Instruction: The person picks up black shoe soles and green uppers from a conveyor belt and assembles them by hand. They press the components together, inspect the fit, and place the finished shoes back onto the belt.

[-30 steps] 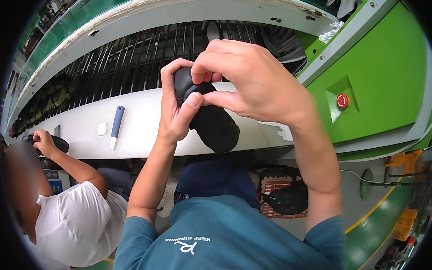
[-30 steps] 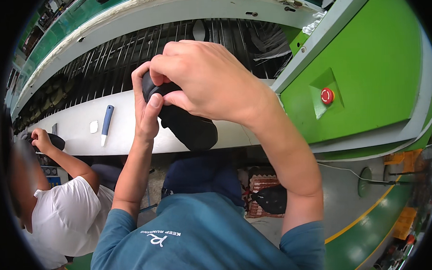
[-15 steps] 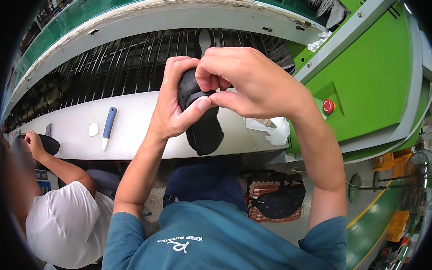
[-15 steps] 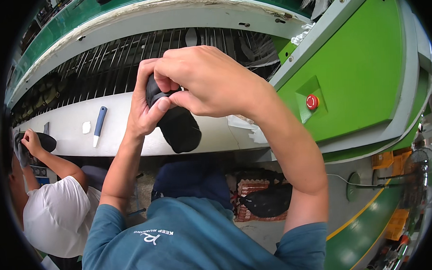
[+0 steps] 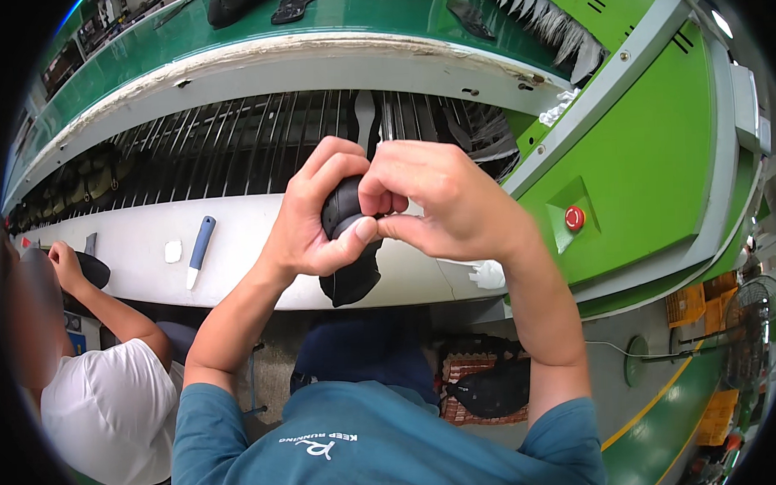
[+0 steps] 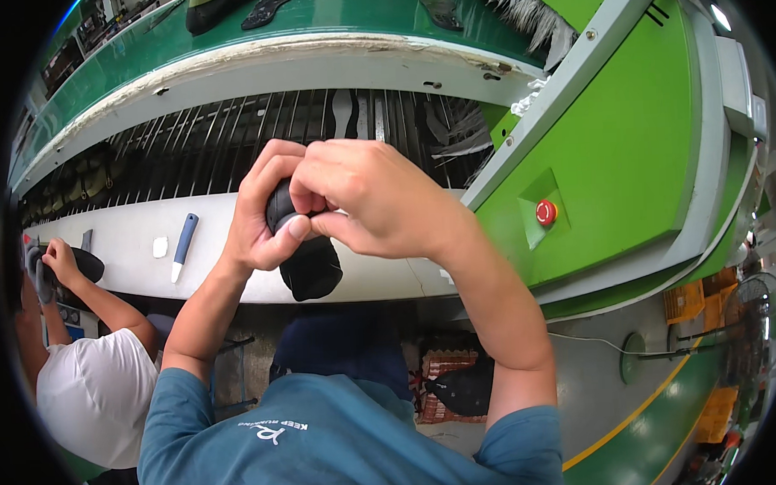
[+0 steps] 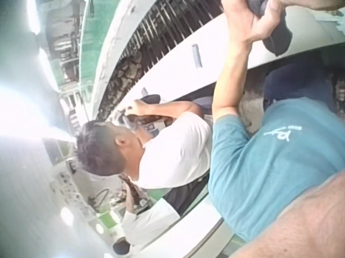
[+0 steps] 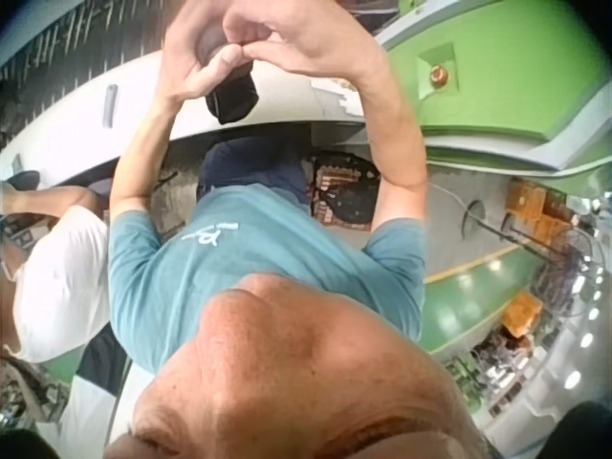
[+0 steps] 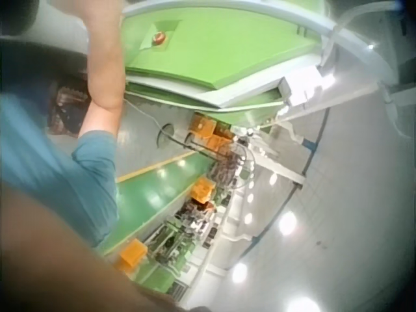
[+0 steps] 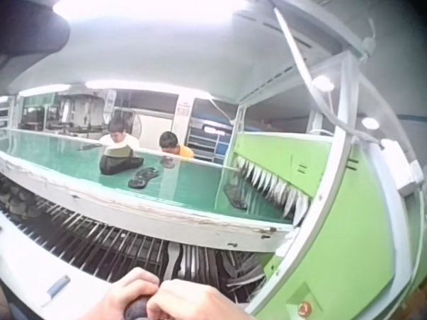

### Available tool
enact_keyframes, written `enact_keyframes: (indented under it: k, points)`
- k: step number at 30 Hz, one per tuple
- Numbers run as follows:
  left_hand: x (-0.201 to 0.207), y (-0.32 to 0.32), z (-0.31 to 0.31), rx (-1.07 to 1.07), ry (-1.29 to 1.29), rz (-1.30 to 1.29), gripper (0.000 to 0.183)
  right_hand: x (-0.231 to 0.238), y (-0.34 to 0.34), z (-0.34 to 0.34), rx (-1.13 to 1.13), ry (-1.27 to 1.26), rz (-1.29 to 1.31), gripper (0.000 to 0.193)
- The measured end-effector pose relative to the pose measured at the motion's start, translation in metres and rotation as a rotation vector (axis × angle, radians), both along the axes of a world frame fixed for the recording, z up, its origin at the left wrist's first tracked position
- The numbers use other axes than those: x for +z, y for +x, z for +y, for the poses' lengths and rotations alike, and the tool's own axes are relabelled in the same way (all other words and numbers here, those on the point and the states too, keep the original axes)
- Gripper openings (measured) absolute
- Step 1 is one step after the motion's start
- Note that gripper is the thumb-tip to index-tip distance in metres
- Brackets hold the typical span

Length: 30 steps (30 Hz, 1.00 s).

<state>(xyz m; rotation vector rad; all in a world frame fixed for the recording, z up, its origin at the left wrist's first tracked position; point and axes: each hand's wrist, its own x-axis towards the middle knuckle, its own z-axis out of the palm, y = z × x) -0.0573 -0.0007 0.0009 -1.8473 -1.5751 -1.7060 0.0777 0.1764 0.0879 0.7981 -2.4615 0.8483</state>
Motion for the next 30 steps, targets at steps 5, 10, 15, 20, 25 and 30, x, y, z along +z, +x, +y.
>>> enact_keyframes:
  k: [5, 10, 15, 20, 25, 30]
  points:
    - [0.010, 0.002, -0.002, 0.075, 0.014, 0.052, 0.052, 0.000, 0.003, 0.003, -0.027, -0.012, 0.079, 0.029]
    - [0.005, -0.008, -0.010, 0.184, 0.068, 0.178, 0.050, -0.016, -0.008, 0.001, -0.171, -0.172, 0.128, 0.041]
    - [-0.009, -0.021, -0.028, 0.310, 0.072, 0.065, 0.054, -0.079, -0.020, -0.018, -0.210, -0.506, 0.111, 0.038]
    - [-0.025, -0.027, -0.045, 0.387, 0.084, -0.076, 0.058, -0.108, -0.033, -0.050, -0.176, -0.758, -0.002, 0.025]
    - [-0.048, -0.038, -0.062, 0.410, 0.096, -0.237, 0.062, -0.112, -0.049, -0.070, -0.191, -0.754, -0.015, 0.021]
    - [-0.073, -0.038, -0.073, 0.359, 0.144, -0.430, 0.063, -0.118, -0.063, -0.085, -0.194, -0.764, -0.051, 0.017]
